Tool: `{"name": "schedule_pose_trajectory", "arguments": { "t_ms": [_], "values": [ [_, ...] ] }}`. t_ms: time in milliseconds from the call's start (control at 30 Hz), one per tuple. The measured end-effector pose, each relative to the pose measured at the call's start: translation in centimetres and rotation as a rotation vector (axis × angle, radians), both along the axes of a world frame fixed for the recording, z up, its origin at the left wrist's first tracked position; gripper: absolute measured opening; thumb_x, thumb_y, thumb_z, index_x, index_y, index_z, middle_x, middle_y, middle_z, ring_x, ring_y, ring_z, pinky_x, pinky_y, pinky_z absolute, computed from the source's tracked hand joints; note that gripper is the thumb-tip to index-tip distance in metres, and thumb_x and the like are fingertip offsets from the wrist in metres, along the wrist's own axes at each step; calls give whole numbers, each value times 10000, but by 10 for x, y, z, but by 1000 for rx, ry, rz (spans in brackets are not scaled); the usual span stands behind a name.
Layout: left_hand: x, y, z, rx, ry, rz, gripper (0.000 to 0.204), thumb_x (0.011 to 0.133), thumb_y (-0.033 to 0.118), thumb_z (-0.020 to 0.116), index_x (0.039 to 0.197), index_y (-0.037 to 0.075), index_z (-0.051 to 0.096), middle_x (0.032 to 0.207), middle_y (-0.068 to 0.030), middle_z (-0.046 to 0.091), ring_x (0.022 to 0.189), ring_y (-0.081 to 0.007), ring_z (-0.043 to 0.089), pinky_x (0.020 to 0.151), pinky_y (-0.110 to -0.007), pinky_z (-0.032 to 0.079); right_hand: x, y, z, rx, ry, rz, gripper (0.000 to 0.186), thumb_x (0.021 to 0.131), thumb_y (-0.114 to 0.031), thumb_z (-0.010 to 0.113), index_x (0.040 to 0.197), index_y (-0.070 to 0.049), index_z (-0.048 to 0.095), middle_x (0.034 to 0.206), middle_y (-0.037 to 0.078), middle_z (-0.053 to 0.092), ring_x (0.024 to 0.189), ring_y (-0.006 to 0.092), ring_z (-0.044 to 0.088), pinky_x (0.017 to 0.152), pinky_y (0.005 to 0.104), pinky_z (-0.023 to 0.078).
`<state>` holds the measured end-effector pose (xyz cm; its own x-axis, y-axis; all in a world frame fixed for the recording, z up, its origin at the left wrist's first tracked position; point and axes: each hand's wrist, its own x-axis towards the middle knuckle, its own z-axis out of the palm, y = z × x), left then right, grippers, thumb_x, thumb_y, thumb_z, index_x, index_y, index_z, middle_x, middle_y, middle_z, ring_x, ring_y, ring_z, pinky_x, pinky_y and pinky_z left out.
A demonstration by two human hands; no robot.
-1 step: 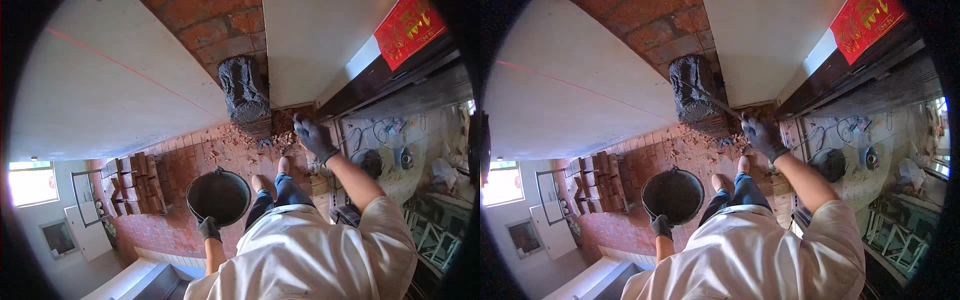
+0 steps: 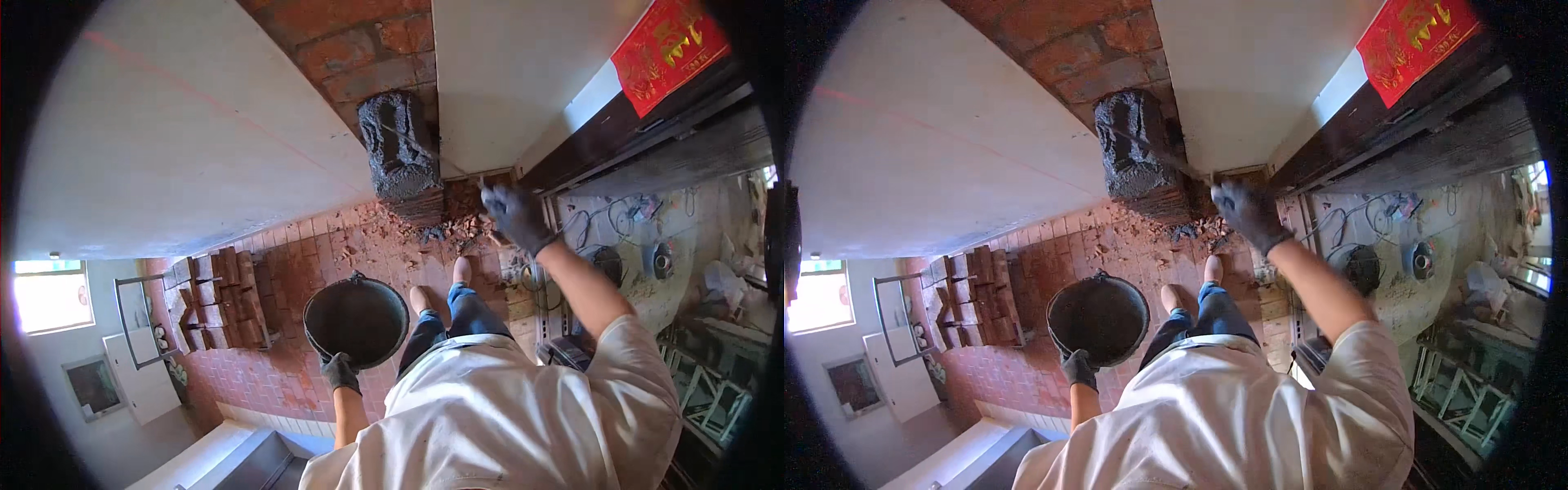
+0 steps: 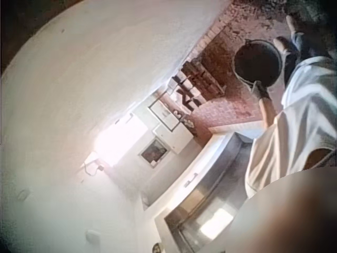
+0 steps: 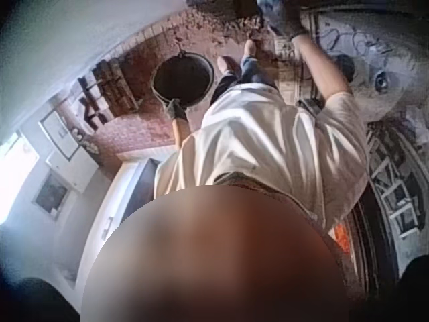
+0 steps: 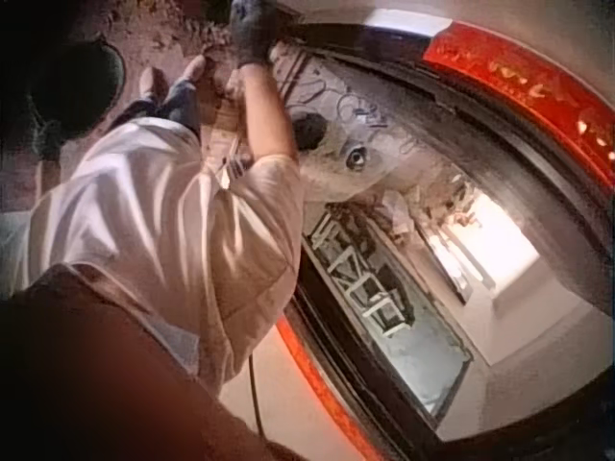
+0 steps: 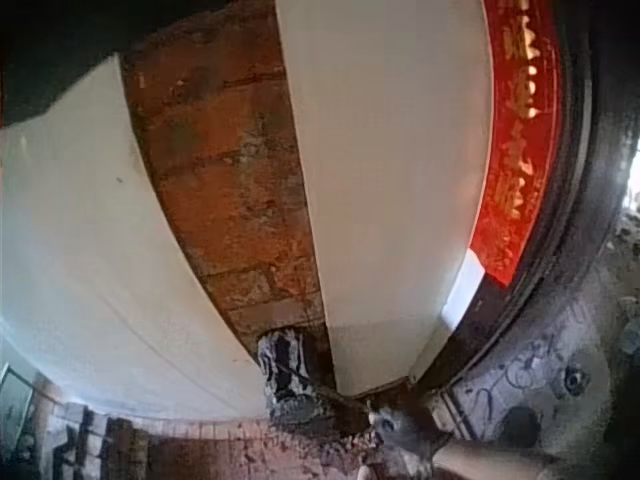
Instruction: Applying mortar and laying bricks to construct a small pillar or wall section.
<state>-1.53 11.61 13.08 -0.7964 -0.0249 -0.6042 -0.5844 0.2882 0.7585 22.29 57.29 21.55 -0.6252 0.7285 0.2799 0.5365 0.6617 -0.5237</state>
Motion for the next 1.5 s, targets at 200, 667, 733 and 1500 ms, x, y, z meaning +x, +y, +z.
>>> {"name": "schedule_pose_trajectory", "arguments": {
  "t_ms": [200, 667, 733, 1500],
  "values": [
    [-1, -21, -38, 128, 105, 33, 638, 572, -47, 545, 1183, 137, 558, 734, -58, 612, 422, -197, 493, 332, -306, 374, -46, 94, 91, 478, -435, 48, 166, 832, -202, 527, 854, -94, 653, 735, 141, 612, 666, 303, 627, 576, 446, 500],
    [-5, -35, -43, 175, 121, -25, 645, 526, -120, 487, 1145, 34, 581, 1024, -54, 641, 852, -207, 611, 726, -268, 483, -91, 112, 133, 664, -754, 108, 189, 808, -145, 490, 879, -117, 662, 800, 137, 639, 756, 300, 645, 644, 458, 510],
    [-8, -37, -48, 169, 184, -56, 626, 543, -102, 493, 1145, 42, 583, 990, -52, 646, 793, -201, 611, 657, -272, 484, -85, 105, 135, 601, -735, 96, 247, 820, -187, 506, 1009, -128, 652, 807, 117, 635, 759, 283, 638, 656, 411, 518],
    [94, 112, -323, -376, 148, -1019, 349, 696, 30, 615, 1042, 74, 610, 920, -37, 645, 783, -188, 591, 709, -319, 487, 276, -479, -170, -1657, -92, -1467, 200, 895, -266, 504, 855, -92, 593, 589, 60, 594, 437, 142, 543, 403, 293, 455]
  ]
}}
